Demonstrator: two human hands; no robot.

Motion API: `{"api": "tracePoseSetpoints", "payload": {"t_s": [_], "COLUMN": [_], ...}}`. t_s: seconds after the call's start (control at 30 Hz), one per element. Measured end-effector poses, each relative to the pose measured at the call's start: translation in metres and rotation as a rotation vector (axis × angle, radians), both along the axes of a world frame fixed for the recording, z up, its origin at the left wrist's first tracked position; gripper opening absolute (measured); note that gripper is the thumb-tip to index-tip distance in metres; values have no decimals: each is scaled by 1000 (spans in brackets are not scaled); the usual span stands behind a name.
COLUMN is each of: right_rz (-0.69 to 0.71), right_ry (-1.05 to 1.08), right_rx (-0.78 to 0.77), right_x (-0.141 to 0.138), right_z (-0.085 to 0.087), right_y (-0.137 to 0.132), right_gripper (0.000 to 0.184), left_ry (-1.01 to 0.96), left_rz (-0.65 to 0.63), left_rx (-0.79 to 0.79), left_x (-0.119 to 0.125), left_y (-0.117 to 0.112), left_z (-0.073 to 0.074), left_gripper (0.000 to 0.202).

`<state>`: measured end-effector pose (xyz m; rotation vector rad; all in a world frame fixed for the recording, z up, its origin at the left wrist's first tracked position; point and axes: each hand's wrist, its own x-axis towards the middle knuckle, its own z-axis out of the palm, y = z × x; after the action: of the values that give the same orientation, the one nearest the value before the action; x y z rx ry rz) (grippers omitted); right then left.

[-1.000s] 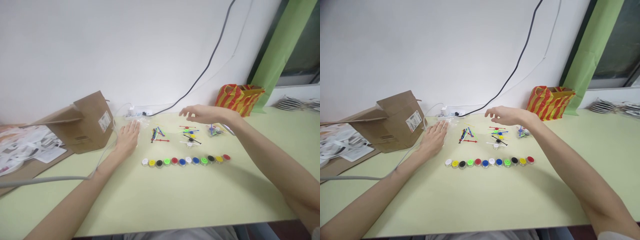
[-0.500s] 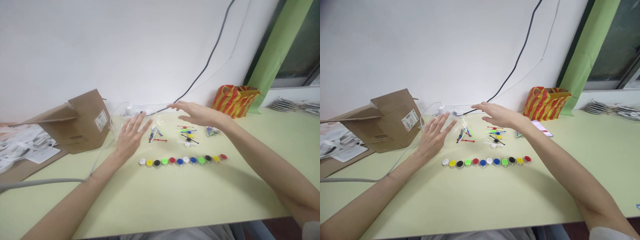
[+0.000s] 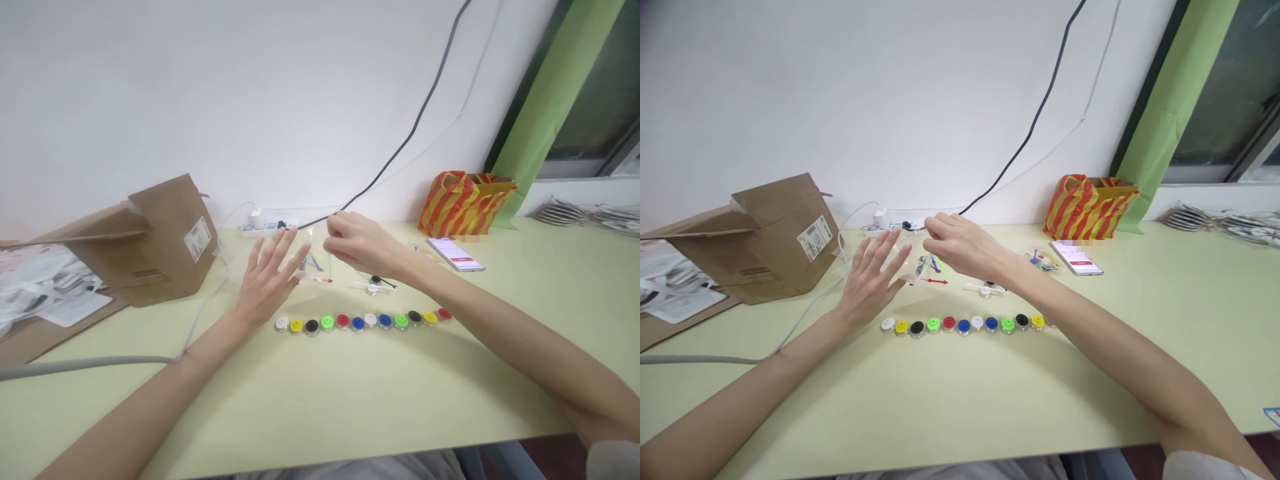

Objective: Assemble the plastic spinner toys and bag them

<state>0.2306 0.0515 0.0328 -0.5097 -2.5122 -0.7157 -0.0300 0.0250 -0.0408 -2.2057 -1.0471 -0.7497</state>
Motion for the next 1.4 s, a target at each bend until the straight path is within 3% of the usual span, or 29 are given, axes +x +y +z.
{"api": "tracePoseSetpoints", "payload": {"t_s": [0.1,0.23,0.4,0.53,0.63,0.73,0.97,1.17,1.4], "right_rz": [83,128,23,-86,-129,-65,96,190,89], "right_ry": [95,128,166,211,279,329,246,-49,-111], "right_rx": [-6,46,126,145,94,-32,-190,-407,-455], "right_x": [-3,-8,-15,-18,-17,-15,-11,-13,-16], "right_z": [-6,-7,-4,-5,-4,-1,2,2,-10], "right_y": [3,-5,-20,-23,-24,-24,-20,-29,-35], "right_gripper": [19,16,19,20,18,18,17,21,49], "left_ry": [-60,-169,-213,-214,-233,-233,-254,-218,-181], "left_rz": [-27,-25,-94,-132,-108,-111,-141,-127,-155], "left_rx": [7,-76,-186,-188,-137,-78,-94,-95,-85], "left_x": [6,13,24,30,28,20,7,1,4], "left_y": [0,-4,-17,-22,-18,-10,0,7,4], "left_z": [-2,-5,-3,-2,-4,-5,-6,-10,-8], "left_gripper": [91,89,102,116,96,68,43,35,41]}}
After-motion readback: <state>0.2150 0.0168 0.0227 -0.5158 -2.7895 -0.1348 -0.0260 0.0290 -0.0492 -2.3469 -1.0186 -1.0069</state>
